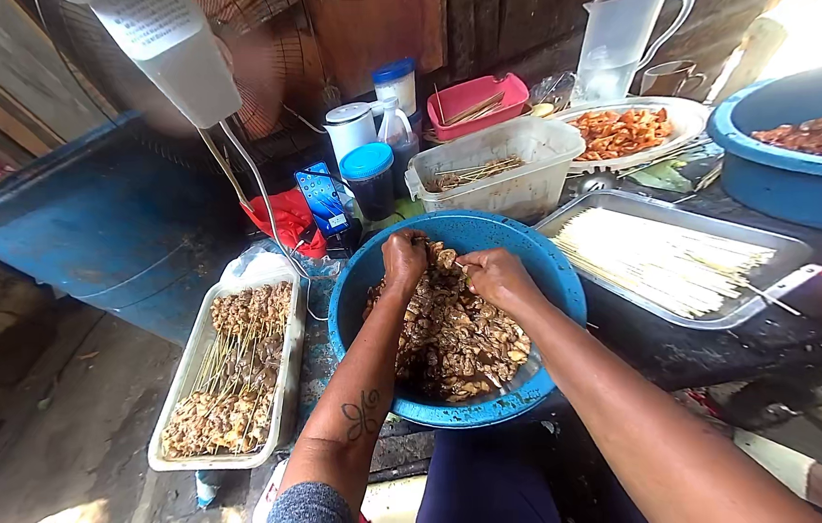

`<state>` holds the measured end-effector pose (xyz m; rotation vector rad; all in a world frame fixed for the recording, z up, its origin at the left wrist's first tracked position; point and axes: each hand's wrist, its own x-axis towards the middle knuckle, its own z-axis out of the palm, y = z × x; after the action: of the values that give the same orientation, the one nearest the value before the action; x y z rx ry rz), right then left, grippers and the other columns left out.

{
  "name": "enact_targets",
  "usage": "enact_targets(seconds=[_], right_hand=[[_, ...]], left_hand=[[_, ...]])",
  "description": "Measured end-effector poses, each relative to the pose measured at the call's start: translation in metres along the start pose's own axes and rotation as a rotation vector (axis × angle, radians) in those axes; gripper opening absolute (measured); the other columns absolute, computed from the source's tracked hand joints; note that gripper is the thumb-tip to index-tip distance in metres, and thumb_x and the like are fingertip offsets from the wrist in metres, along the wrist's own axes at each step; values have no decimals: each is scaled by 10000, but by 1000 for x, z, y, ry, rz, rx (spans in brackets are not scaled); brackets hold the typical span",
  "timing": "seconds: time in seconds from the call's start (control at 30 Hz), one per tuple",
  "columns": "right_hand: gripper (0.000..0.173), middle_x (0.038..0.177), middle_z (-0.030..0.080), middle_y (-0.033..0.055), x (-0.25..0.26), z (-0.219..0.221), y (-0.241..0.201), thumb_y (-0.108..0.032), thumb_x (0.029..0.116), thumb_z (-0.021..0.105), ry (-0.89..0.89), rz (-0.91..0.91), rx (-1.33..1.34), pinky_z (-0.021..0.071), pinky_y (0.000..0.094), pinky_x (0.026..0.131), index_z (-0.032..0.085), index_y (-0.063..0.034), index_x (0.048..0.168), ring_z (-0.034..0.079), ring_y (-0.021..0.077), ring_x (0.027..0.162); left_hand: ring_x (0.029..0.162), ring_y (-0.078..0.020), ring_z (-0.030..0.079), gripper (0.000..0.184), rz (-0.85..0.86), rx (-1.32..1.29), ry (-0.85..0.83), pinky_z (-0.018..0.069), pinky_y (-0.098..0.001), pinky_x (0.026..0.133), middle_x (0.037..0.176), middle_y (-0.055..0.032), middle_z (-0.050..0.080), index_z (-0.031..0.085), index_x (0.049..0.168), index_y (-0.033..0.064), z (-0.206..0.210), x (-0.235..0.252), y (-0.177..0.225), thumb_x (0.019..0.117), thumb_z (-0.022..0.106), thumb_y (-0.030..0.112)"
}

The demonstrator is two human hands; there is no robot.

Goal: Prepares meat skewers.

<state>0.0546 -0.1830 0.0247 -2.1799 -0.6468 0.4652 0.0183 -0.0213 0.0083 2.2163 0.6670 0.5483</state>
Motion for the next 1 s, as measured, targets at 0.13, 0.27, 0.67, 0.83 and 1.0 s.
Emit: enact_targets(seconds=[0.13, 0.27, 0.67, 0.83, 1.0], right_hand=[[315, 1132, 718, 218, 2, -2, -4, -58, 1084, 475, 21, 18, 51, 526, 534, 912, 717, -30, 1283, 693, 335, 964], [320, 1143, 711, 226, 0, -1, -4, -40, 1068, 479, 70, 42, 79, 516, 552, 927, 722, -31, 1275, 683, 355, 1005], [315, 1107, 712, 208, 1, -5, 7, -65, 1077, 473, 204, 84, 162, 518, 539, 902, 712, -33, 1281, 677, 327, 951], [298, 1092, 703, 202, 2, -4, 8, -64, 1073, 492, 182, 76, 173, 515, 525, 867, 719, -34, 1265, 659, 299, 908], [298, 1088, 703, 201, 1, -6, 6, -61, 1076, 488, 173, 79, 172, 518, 515, 862, 720, -36, 1262, 660, 296, 899]], left_hand=[[998, -292, 706, 195, 40, 49, -12, 535, -506, 923, 1031, -156, 746, 754, 1091, 28, -3, -2, 10, 972, 599, 21], [993, -283, 703, 202, 67, -98, -24, 546, -491, 916, 1065, -170, 734, 730, 1125, 0, 3, -2, 4, 958, 617, 12], [1088, -386, 662, 196, -1, 260, -567, 498, -611, 961, 1115, -238, 702, 735, 1087, -17, 12, -1, -16, 989, 639, 123], [800, -166, 614, 195, -229, -321, -410, 542, -344, 767, 958, -147, 652, 631, 1152, -74, 4, -3, -19, 1042, 545, 63], [679, -122, 601, 144, -351, -588, -301, 538, -288, 644, 832, -69, 633, 644, 1073, -21, 8, 3, -22, 1035, 553, 84]])
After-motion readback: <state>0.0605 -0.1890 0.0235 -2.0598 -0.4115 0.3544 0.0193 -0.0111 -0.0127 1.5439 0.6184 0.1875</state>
